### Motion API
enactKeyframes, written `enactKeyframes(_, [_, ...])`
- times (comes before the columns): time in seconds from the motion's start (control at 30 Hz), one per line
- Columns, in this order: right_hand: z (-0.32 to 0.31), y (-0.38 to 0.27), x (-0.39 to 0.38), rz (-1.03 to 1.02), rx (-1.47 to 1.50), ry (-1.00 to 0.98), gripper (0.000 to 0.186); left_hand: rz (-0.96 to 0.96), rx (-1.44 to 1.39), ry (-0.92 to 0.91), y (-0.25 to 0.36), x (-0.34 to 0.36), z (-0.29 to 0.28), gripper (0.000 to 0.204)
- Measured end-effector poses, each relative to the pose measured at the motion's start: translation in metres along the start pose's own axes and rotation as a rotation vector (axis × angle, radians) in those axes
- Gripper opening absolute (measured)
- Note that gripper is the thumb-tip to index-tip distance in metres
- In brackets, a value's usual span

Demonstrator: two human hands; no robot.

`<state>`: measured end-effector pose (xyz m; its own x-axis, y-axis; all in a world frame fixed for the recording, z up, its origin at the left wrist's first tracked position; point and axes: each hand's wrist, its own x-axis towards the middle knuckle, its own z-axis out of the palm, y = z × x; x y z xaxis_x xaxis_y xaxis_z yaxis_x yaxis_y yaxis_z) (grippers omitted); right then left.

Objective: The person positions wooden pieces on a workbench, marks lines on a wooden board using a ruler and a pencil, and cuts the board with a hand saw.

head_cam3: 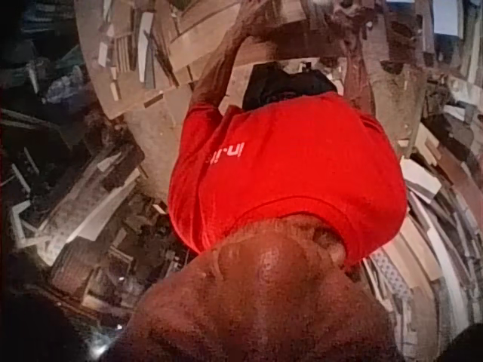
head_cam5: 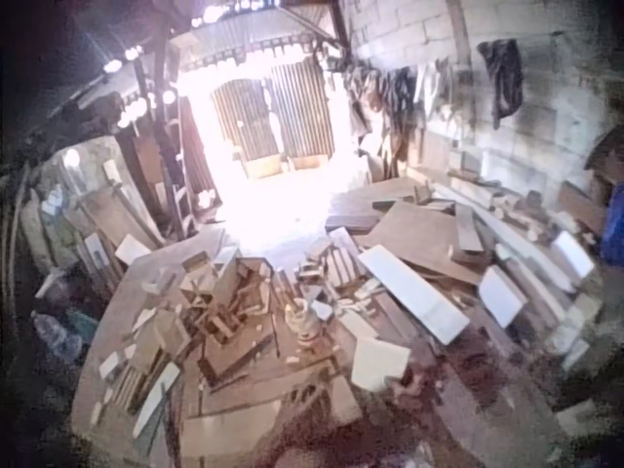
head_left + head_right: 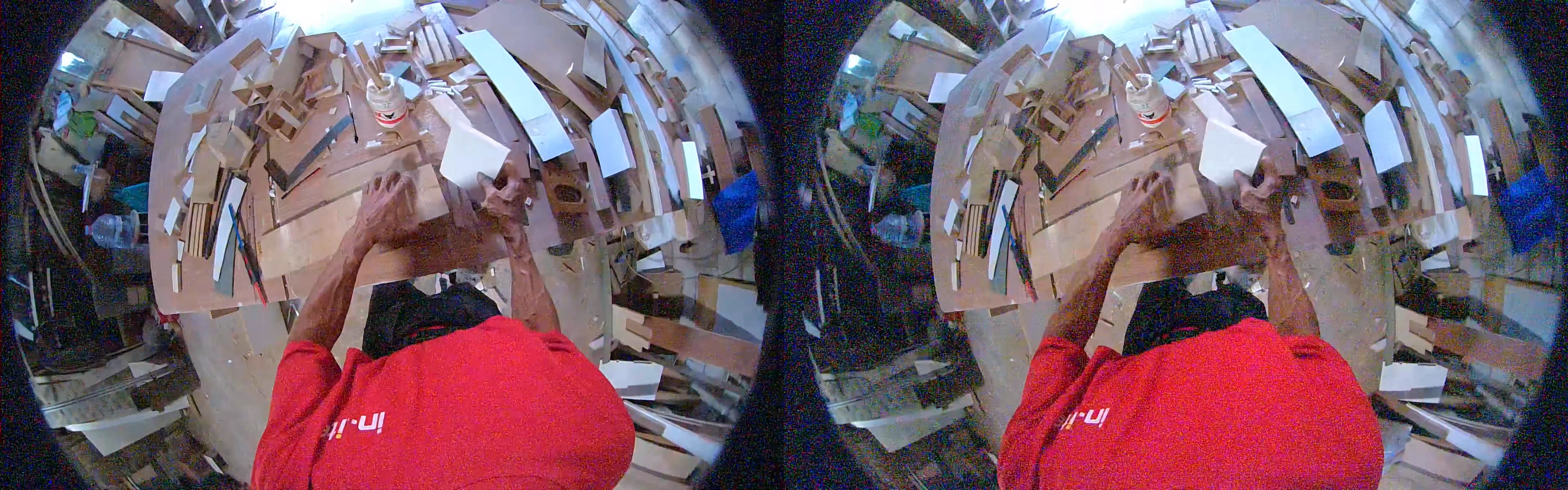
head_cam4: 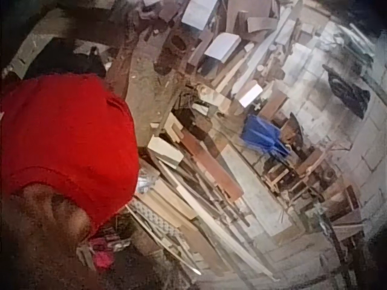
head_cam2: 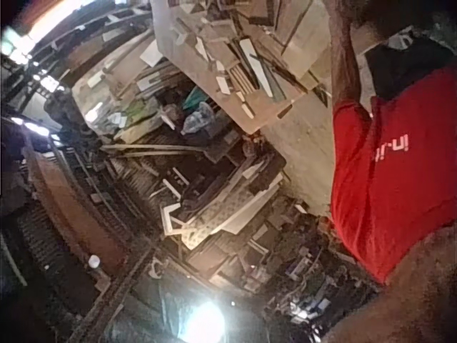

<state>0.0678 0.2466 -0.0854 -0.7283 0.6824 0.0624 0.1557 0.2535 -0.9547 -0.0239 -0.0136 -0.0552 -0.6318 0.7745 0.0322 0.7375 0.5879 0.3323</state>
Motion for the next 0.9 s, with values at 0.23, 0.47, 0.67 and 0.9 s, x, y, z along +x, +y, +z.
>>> enactKeyframes(0.23, [0.01,0.024,-0.024,-0.007,0.246,-0.08,0.035,0.009,0.038,0.019,-0.01,0.003,0.006,0.106])
enactKeyframes(0.47, [0.026,0.058,-0.022,-0.119,0.077,0.02,0.048,-0.138,0.138,-0.06,-0.01,0.003,0.019,0.108])
enactKeyframes(0.67, [0.019,0.03,-0.034,-0.238,-0.097,0.077,0.029,-0.217,0.143,-0.122,-0.005,-0.004,0.003,0.103])
enactKeyframes(0.9, [0.017,0.019,-0.041,-0.112,-0.306,-0.126,0.039,-0.183,0.068,-0.123,-0.005,0.003,-0.009,0.101])
